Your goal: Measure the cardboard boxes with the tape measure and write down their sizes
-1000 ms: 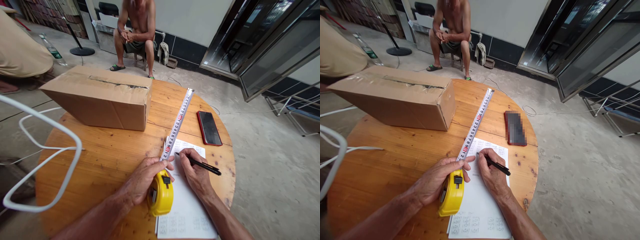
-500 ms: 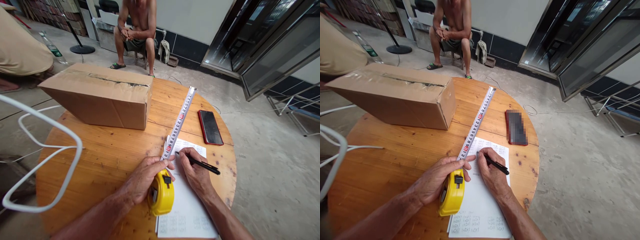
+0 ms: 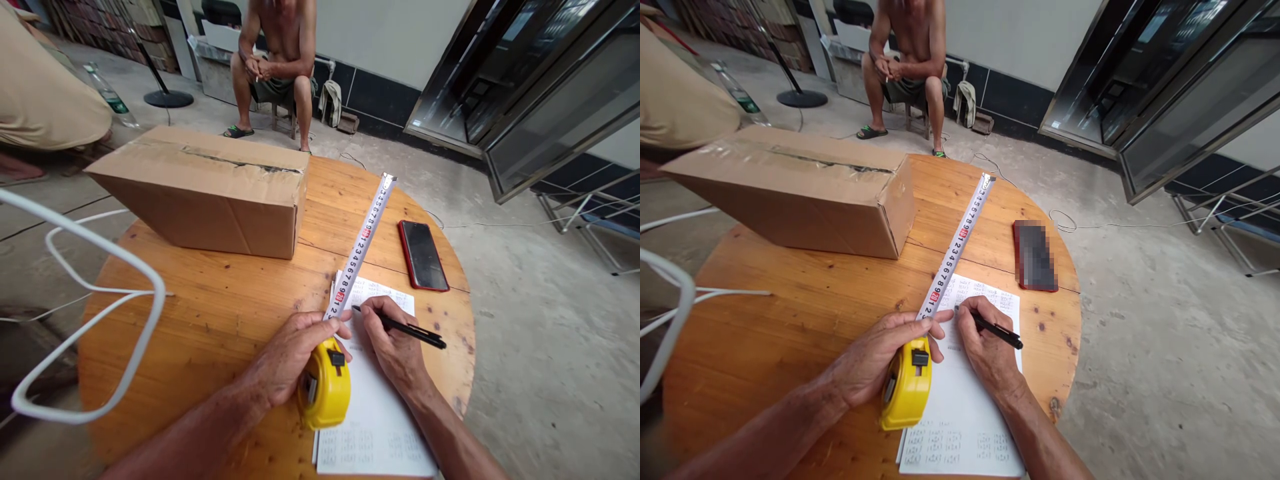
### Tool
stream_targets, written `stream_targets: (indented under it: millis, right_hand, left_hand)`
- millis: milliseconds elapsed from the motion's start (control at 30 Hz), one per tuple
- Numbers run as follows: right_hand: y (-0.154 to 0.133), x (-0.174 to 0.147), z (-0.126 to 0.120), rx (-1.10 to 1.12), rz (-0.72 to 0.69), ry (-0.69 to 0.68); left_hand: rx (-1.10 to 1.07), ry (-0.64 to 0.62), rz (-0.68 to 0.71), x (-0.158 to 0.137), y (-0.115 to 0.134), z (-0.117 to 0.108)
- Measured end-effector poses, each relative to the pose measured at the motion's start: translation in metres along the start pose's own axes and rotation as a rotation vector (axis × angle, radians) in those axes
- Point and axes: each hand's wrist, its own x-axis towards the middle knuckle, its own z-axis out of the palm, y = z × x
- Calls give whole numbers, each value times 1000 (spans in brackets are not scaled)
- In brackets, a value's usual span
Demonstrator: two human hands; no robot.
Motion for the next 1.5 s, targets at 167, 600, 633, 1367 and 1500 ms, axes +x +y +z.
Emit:
stream_targets:
  millis: [167,600,633,1367,1500]
  right_hand:
    - [3,-1,0,24,58,29]
    - [2,-2,0,56,80,37]
    - [2,-2,0,73,93,37]
    - [1,-2,-1,101,106,29]
    - [2,-2,-1,114,123,22]
  left_hand:
    - [-15,-9,16,0,0,1]
    - [-9,-8,5,0,-1,0]
    - [-6,-8,6,0,-1,0]
    - [-7,-18,12,0,-1,1]
    - [-19,-10,6,-1,-1,1]
